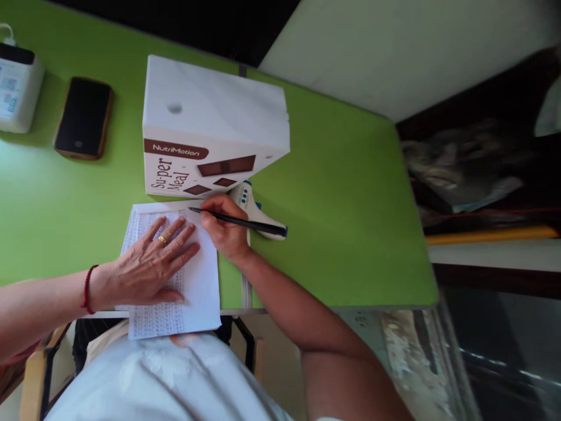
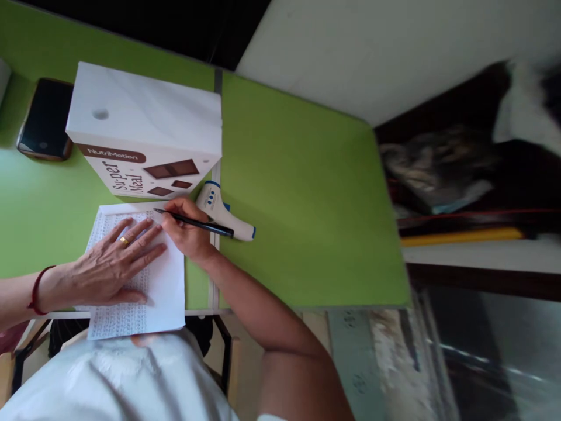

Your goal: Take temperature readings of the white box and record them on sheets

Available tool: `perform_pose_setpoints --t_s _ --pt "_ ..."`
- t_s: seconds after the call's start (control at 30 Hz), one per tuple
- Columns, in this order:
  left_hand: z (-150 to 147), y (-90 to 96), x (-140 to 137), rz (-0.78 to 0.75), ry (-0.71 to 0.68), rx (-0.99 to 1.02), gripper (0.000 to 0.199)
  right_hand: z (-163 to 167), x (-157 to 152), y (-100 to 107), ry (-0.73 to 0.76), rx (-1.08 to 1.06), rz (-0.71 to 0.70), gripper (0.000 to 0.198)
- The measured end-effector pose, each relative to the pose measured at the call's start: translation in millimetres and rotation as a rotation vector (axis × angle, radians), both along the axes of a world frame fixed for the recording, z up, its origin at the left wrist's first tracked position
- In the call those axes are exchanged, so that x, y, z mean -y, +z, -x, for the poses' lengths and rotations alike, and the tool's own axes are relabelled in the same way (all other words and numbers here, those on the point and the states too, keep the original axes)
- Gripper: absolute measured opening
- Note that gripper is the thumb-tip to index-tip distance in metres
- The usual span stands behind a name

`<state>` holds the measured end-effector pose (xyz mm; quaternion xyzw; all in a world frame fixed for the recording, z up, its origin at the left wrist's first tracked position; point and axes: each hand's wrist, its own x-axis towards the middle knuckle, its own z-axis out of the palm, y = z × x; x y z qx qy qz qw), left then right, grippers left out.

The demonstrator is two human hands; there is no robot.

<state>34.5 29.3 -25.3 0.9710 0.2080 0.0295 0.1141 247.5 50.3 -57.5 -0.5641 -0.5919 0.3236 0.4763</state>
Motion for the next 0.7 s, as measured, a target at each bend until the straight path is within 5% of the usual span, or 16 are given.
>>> perform_pose_setpoints --t_s 0.7 --pt "-3.3 1.2 -3.5 0.055 0.013 0.018 0.09 -3.3 1.9 -9.4 -0.018 0.128 -0.215 0.014"
